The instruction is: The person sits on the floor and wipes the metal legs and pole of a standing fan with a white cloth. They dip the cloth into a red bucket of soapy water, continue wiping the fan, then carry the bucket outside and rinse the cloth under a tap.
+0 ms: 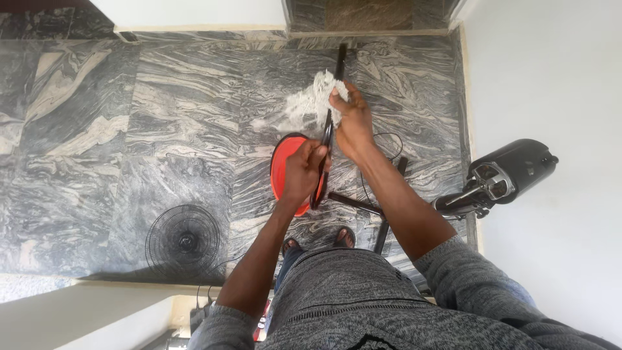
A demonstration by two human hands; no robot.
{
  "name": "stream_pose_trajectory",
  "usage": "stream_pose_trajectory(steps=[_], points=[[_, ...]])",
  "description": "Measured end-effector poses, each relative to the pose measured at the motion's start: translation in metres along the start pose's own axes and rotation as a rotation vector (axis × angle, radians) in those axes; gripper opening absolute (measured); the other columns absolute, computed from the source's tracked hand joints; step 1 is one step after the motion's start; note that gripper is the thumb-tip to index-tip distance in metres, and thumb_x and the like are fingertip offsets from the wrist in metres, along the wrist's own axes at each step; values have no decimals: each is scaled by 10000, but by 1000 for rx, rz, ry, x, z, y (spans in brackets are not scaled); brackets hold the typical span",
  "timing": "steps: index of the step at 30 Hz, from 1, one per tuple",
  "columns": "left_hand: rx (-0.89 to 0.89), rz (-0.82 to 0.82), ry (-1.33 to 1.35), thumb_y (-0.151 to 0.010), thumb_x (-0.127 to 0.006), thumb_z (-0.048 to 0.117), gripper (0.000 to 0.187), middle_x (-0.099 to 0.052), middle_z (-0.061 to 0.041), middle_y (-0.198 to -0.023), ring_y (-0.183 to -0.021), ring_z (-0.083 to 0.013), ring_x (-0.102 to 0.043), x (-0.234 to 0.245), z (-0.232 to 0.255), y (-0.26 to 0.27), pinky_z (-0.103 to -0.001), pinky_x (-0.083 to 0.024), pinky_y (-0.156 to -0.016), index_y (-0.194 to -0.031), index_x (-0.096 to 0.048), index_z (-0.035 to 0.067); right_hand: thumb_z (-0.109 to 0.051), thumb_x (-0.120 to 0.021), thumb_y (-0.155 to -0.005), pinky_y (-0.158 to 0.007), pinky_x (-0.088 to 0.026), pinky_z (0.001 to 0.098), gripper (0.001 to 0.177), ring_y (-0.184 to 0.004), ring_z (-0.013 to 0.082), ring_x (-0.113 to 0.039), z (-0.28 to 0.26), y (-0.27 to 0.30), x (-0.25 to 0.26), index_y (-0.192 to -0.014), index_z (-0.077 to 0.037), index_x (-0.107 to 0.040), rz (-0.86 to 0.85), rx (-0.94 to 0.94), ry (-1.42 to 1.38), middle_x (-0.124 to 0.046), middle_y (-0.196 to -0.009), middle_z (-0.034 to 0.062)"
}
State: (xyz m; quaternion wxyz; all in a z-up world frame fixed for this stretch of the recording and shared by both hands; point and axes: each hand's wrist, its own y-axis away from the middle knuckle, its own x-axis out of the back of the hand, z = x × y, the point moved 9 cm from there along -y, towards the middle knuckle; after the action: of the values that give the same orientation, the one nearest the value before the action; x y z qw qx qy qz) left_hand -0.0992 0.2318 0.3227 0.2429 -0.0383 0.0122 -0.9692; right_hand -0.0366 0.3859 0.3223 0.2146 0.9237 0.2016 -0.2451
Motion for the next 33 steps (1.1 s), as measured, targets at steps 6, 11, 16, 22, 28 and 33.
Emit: stream_pose_trajectory(steps=[6, 11, 16, 22, 28, 33], points=[[-84, -75, -213, -1058, -577, 130, 165, -736, -15, -867, -833, -90, -702, 16, -20, 40, -266, -555, -771, -1086, -658, -11, -233, -774, -914, -1197, -279, 546, 667, -1261, 236, -470, -19, -19, 19, -1480, -28, -488, 8, 83, -108, -557, -1354, 144], [-55, 18, 85, -1041, -590, 128, 219, -711, -48, -899, -813, -109, -648, -5, 3, -4, -268, -545, -753, -1208, -601, -13, -221, -744, -923, -1225, -194, 489, 672, -1421, 222, -398, 8, 16, -5, -1503, -80, -435, -33, 98, 123, -491, -1494, 125], [-10, 22, -146, -1039, -588, 138, 185, -738, -76, -810, -730, -130, -708, 4, -7, 11, -283, -559, -683, -1166, -636, 12, -163, -728, -926, -1224, 1, 562, 677, -1451, 211, -351, -16, 0, 0, -1503, -68, -387, -51, 139, 120, -427, -1550, 112], [-174, -27, -433, -1033, -629, 137, 145, -775, -107, -947, -835, -209, -713, 22, -43, 51, -355, -542, -739, -1122, -658, 26, -204, -729, -899, -1207, -19, 581, 635, -1344, 220, -483, -33, -7, 17, -1456, -17, -487, 21, 128, 65, -606, -1400, 155], [-68, 13, -159, -991, -676, 184, 276, -758, -104, -926, -854, -197, -705, 2, -7, 1, -324, -542, -769, -1205, -630, 16, -188, -755, -947, -1237, -276, 475, 679, -1342, 153, -466, 9, 23, -8, -1510, -10, -419, -109, 190, 114, -498, -1478, 98], [-30, 32, -356, -994, -691, 226, 213, -729, -107, -824, -743, -226, -707, 12, -30, 19, -348, -540, -708, -1076, -654, 33, -136, -755, -932, -1144, -343, 375, 696, -1187, 177, -546, -3, 12, -6, -1518, -9, -403, -104, 169, 26, -530, -1424, 117]])
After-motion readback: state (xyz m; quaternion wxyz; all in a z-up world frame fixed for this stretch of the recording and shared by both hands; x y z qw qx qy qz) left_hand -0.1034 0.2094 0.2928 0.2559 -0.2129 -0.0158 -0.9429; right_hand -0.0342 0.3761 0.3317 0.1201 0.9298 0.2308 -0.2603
